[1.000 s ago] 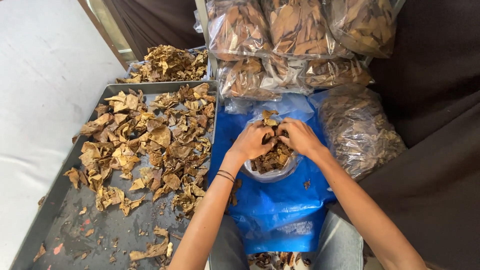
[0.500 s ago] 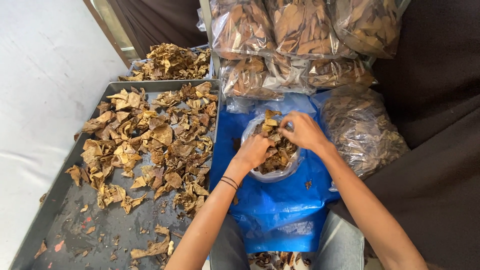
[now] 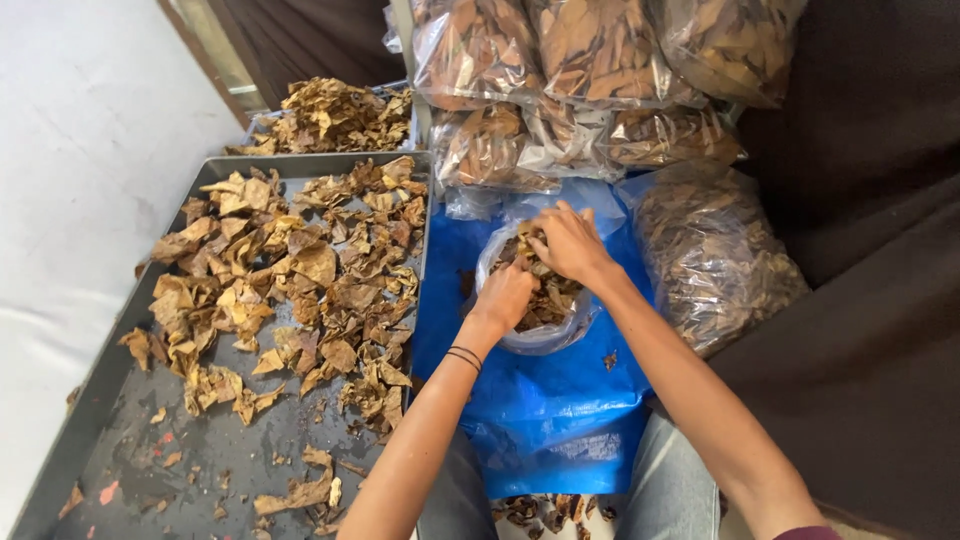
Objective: Stuffing dried leaves from metal trays into clear plastic pouches for packaging.
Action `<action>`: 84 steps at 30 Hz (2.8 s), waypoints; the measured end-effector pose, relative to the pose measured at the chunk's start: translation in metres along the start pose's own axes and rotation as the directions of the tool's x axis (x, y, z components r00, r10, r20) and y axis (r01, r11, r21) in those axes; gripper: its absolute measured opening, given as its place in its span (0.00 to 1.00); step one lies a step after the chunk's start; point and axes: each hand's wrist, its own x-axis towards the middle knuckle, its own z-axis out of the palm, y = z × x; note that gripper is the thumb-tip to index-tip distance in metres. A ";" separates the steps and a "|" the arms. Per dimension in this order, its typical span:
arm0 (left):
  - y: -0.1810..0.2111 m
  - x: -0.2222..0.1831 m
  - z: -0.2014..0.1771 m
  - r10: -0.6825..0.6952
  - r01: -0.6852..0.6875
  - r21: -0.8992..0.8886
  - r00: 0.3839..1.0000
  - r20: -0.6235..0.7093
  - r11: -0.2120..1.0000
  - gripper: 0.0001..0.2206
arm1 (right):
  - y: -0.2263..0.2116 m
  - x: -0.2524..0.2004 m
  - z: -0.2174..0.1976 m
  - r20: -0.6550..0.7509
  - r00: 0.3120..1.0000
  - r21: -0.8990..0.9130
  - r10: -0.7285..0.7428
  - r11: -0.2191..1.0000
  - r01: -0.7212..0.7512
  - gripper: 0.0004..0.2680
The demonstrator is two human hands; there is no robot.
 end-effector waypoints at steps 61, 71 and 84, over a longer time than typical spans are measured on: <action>-0.024 0.032 0.037 0.112 -0.118 0.166 0.993 0.046 0.979 0.17 | -0.032 -0.039 -0.033 0.409 0.911 0.206 0.050 0.968 -0.146 0.18; 0.001 -0.017 -0.047 0.074 -0.079 0.105 0.996 0.054 0.991 0.28 | -0.025 -0.041 -0.054 0.158 0.987 0.298 -0.019 0.954 -0.029 0.14; -0.040 -0.049 -0.101 0.176 -0.196 -0.095 0.966 -0.187 0.976 0.18 | -0.051 -0.016 -0.060 -0.013 0.994 0.365 -0.111 0.925 0.108 0.10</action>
